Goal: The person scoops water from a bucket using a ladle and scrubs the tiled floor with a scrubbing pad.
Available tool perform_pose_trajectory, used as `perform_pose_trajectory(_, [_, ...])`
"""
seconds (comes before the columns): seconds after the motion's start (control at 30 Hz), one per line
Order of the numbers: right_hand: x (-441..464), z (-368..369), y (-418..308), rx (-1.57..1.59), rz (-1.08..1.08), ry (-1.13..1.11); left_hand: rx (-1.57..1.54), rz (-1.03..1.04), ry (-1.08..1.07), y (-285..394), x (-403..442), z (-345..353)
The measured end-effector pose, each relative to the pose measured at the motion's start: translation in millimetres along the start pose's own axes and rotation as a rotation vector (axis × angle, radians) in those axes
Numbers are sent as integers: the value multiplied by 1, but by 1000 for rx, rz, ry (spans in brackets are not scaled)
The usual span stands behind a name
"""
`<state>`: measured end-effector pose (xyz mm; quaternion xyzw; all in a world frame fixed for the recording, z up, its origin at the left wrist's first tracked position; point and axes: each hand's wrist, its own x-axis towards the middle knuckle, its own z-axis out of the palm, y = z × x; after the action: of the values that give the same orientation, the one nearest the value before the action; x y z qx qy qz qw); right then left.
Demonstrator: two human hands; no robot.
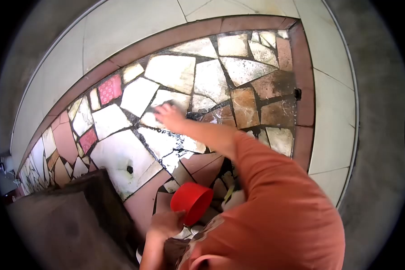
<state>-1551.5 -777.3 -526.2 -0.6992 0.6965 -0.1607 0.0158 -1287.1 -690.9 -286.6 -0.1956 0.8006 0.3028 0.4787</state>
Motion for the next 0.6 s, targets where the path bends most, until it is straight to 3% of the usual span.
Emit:
perform_pose_trajectory(0.03, [1,27,-4,126,14,60,-2,-12,-26,6,9,-9])
perform_pose_trajectory(0.1, [11,38,20,273,265,-103,-49,-96,3,17,12,-21])
perform_pose_trajectory(0.13, [3,-6,52,431,520,-86,-41,-145,-51,19,18,-28])
perform_pose_trajectory(0.17, [-19,-20,94,455,588,55,-41,-148,-64,19,22,-30])
perform_pose_trajectory(0.23, [-107,-49,183,177,620,260,-157,-155,52,14,19,-32])
perform_pose_trajectory(0.3, [-196,-85,241,-192,815,105,-135,-142,63,14,17,-32])
perform_pose_trajectory(0.37, [-229,-101,259,-175,1032,102,-158,-48,190,11,18,-31])
perform_pose_trajectory(0.43, [-179,-102,236,-106,884,237,-129,-73,177,21,28,-45])
perform_pose_trajectory(0.53, [-69,-33,163,438,734,391,-23,-104,77,43,35,-61])
perform_pose_trajectory(0.6, [-22,3,126,128,344,34,16,-159,39,58,39,-68])
